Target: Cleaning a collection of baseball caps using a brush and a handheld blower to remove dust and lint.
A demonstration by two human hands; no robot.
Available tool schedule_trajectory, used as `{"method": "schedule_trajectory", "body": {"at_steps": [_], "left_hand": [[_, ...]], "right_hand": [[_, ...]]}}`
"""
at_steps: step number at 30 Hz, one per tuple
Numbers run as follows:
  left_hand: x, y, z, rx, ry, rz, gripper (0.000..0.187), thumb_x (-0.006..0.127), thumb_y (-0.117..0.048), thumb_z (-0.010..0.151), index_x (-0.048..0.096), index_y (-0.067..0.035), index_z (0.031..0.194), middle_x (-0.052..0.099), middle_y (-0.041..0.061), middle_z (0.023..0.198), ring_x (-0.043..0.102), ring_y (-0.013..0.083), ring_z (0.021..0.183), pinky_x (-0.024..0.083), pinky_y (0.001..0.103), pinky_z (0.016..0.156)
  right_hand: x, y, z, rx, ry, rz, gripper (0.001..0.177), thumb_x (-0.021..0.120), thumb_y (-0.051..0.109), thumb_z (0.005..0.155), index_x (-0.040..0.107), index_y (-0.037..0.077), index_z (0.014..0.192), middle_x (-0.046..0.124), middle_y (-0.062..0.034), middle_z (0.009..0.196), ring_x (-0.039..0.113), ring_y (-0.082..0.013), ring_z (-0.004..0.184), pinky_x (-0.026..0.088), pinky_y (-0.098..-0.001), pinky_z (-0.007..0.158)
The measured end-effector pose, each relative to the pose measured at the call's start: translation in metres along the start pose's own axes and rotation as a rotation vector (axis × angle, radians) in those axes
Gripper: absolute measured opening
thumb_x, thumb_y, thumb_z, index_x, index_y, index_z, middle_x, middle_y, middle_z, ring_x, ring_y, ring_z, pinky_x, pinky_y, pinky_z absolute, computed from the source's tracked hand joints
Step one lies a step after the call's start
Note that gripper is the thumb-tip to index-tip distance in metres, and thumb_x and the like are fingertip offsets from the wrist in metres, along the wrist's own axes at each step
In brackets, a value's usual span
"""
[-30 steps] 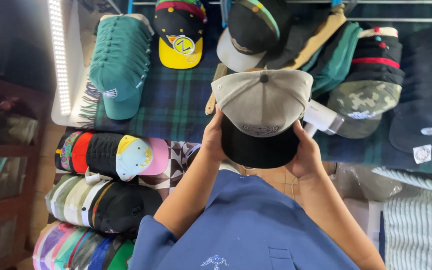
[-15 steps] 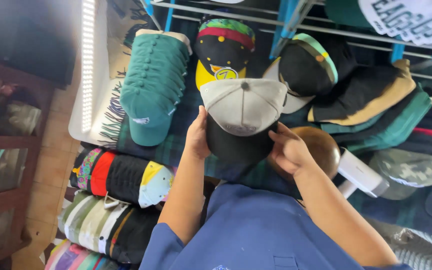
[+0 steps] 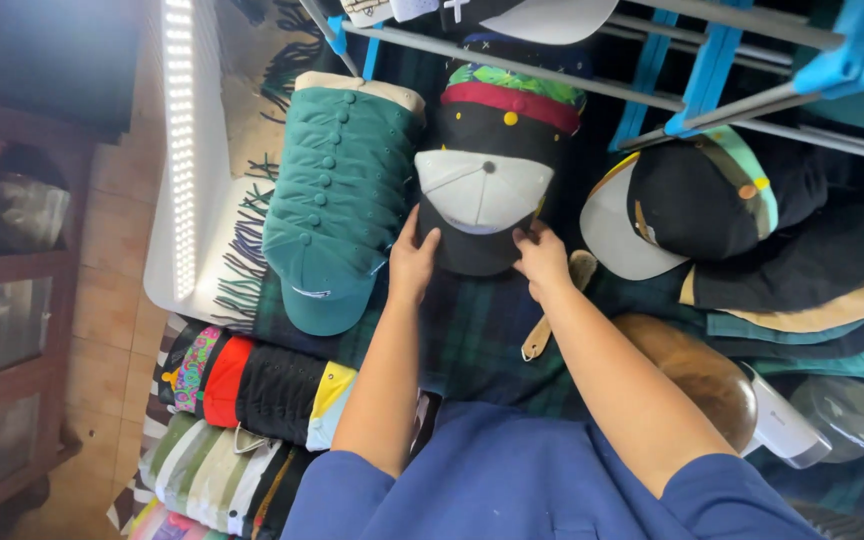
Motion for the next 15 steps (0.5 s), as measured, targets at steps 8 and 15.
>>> {"method": "schedule_trajectory", "body": {"at_steps": [8, 15], "left_hand": [[0.035, 0.002, 0.027, 0.278, -0.154, 0.567, 0.060, 0.068, -0.036, 0.096, 0.049, -0.026, 0.152, 0.068, 0.014, 0.123, 0.067, 0.0329, 0.115, 0.056, 0.046, 0.100], [0.051, -0.006, 0.017, 0.370, -0.298, 0.763, 0.064, 0.065, -0.034, 0.097, 0.043, -0.017, 0.155, 0.054, 0.013, 0.131, 0.065, 0.0343, 0.108, 0.060, 0.046, 0.094]], "right_hand": [[-0.016, 0.006, 0.024, -0.342, -0.245, -0.475, 0.066, 0.072, 0.024, 0.099, 0.036, 0.016, 0.153, 0.066, -0.0170, 0.118, 0.073, -0.0317, 0.097, 0.065, -0.0424, 0.078], [-0.019, 0.012, 0.025, -0.428, -0.173, -0.550, 0.071, 0.068, 0.014, 0.099, 0.032, 0.011, 0.160, 0.057, -0.0217, 0.119, 0.073, -0.0324, 0.094, 0.067, -0.0392, 0.077]]}}
Point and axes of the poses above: each hand's wrist, its own z-axis towards the middle knuckle, its own x-axis out of the palm, y = z × x, the point moved 3 cm from there along z, towards the middle knuckle
